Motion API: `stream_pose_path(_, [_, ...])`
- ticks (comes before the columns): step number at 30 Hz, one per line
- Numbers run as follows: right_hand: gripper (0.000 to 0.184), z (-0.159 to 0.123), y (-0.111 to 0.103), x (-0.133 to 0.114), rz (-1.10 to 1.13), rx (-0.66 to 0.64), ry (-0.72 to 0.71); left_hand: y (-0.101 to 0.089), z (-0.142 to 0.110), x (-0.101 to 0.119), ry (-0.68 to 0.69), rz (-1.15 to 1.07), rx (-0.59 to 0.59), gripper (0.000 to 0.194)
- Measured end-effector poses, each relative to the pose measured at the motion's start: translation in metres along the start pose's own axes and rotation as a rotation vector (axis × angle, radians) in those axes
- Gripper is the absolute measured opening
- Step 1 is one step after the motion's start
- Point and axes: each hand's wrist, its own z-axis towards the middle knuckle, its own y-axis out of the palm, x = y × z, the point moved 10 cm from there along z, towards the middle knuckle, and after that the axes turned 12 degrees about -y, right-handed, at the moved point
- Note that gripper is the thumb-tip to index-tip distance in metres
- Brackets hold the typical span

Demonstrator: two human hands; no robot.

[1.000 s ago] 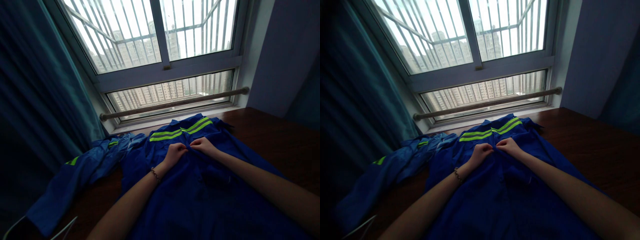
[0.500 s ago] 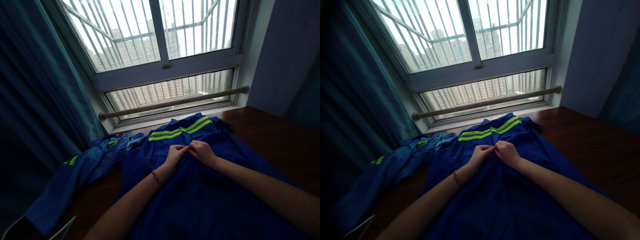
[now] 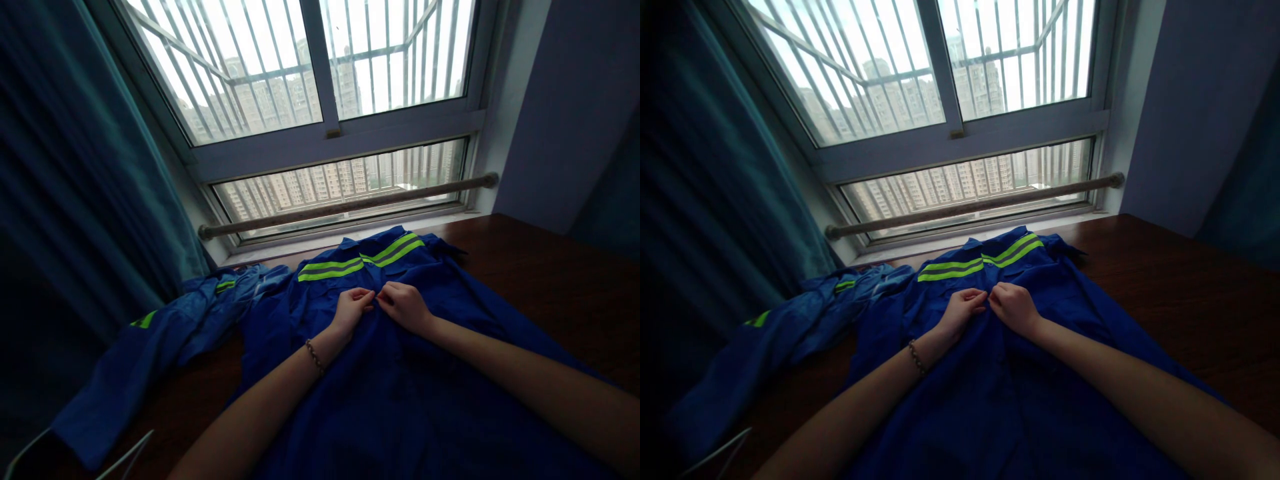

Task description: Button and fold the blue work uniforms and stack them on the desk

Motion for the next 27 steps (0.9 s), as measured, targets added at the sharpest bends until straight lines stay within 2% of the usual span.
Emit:
stream_pose_path(6, [0.011, 0.001, 0.001, 0.003, 0.147, 0.037, 0.023, -0.003, 0.001, -0.004, -0.016, -0.082, 0.018, 0.024])
stream_pose_path(13, [0.006, 0.003, -0.004, 0.019, 0.368, 0.141, 0.147, -0.01, 0.007, -0.015, -0.072, -0.253, 0.035, 0.021])
stream_pose_path(18, [0.012, 0.001, 0.01, 0.033, 0.549, 0.128, 0.257, -0.01, 0.009, -0.019, -0.106, -0.316, 0.025, 0.016])
stream_pose_path(27, [0.009, -0.001, 0.013, 0.034, 0.58, 0.135, 0.269, -0.011, 0.006, -0.018, -0.112, -0.327, 0.041, 0.013])
